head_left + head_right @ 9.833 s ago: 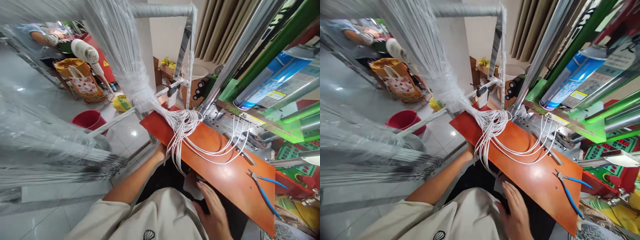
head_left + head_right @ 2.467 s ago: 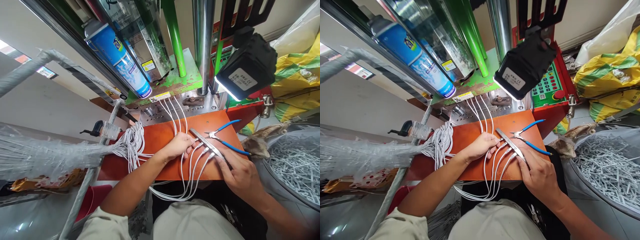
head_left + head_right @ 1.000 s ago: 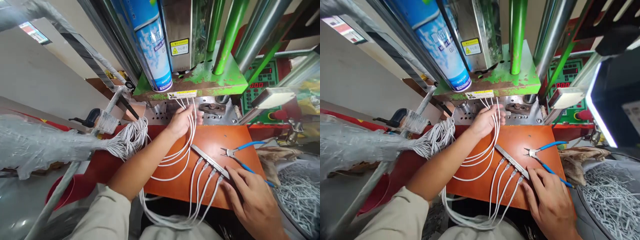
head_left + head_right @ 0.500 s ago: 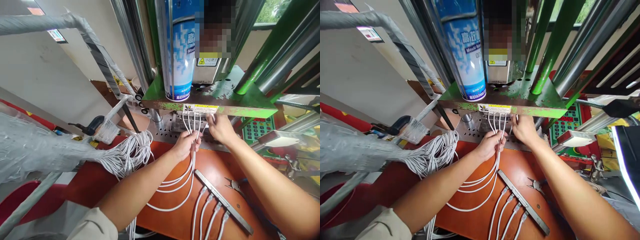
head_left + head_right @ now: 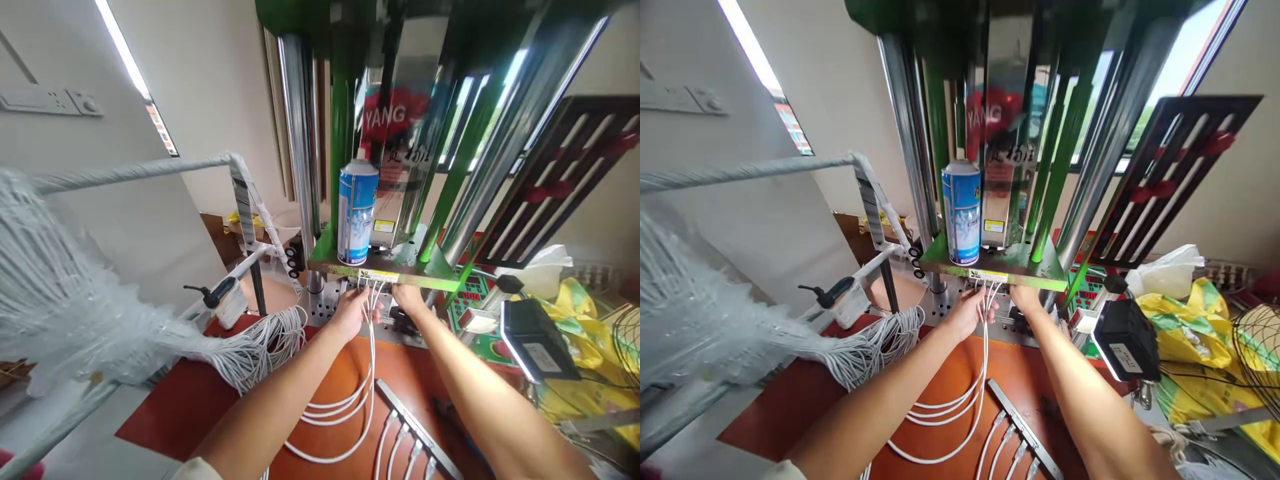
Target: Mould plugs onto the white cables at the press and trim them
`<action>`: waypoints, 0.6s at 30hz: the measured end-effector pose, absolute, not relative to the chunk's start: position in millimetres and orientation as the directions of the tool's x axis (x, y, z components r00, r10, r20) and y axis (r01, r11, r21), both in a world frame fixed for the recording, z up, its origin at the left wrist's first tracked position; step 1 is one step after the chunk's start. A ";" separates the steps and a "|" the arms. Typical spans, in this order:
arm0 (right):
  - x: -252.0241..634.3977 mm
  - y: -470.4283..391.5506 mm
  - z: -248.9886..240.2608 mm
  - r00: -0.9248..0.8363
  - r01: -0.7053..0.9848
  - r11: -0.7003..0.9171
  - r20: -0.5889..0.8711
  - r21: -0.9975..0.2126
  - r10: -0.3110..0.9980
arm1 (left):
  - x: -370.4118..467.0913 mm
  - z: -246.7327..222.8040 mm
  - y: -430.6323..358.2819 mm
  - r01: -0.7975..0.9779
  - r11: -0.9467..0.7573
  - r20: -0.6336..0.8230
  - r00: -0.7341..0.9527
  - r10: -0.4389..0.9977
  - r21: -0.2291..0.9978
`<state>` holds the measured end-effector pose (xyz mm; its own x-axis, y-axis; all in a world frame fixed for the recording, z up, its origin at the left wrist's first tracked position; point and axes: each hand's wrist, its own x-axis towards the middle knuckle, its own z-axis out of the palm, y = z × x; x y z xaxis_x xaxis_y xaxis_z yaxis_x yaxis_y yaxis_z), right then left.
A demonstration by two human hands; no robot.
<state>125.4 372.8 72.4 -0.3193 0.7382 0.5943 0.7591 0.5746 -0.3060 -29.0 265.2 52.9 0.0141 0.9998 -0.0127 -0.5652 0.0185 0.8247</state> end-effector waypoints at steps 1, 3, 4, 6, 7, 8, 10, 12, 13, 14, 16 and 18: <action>128.2 365.3 68.8 -0.296 0.760 0.565 0.603 -0.322 0.741 | -30.1 59.3 257.9 -0.559 0.026 -0.010 0.031 0.999 0.828; 135.9 344.3 57.8 -0.258 0.750 0.557 0.618 -0.356 0.743 | -29.9 68.1 234.4 -0.555 0.095 -0.042 0.107 0.993 0.826; 140.5 330.9 51.2 -0.248 0.742 0.559 0.623 -0.371 0.742 | -28.2 70.2 218.9 -0.549 0.150 -0.073 0.159 0.985 0.822; 150.3 300.5 38.0 -0.236 0.730 0.562 0.628 -0.390 0.742 | -21.9 70.6 183.3 -0.529 0.240 -0.137 0.225 0.965 0.814; 155.1 285.1 32.1 -0.227 0.731 0.556 0.628 -0.395 0.744 | -17.6 69.8 164.9 -0.522 0.256 -0.161 0.220 0.962 0.814; 159.7 270.7 27.0 -0.212 0.738 0.543 0.626 -0.400 0.750 | -13.1 69.0 147.1 -0.518 0.255 -0.179 0.193 0.965 0.816; 169.0 247.1 18.8 -0.165 0.763 0.495 0.615 -0.416 0.771 | -4.3 68.5 115.6 -0.517 0.245 -0.209 0.128 0.970 0.821; 178.8 231.7 12.2 -0.131 0.778 0.450 0.587 -0.439 0.799 | 2.1 70.0 91.4 -0.502 0.255 -0.234 0.105 0.967 0.826; 183.9 226.6 9.1 -0.127 0.777 0.436 0.566 -0.454 0.815 | 3.9 71.2 82.2 -0.485 0.264 -0.241 0.110 0.964 0.834; 188.9 222.5 5.9 -0.133 0.771 0.430 0.542 -0.469 0.830 | 4.7 72.4 74.7 -0.466 0.264 -0.239 0.114 0.964 0.844; 198.0 216.3 -0.4 -0.164 0.750 0.430 0.489 -0.503 0.857 | 3.6 74.1 64.4 -0.419 0.237 -0.211 0.109 0.972 0.877; 204.8 211.6 -5.5 -0.201 0.724 0.435 0.439 -0.536 0.876 | 0.2 74.5 58.4 -0.363 0.190 -0.160 0.110 0.981 0.912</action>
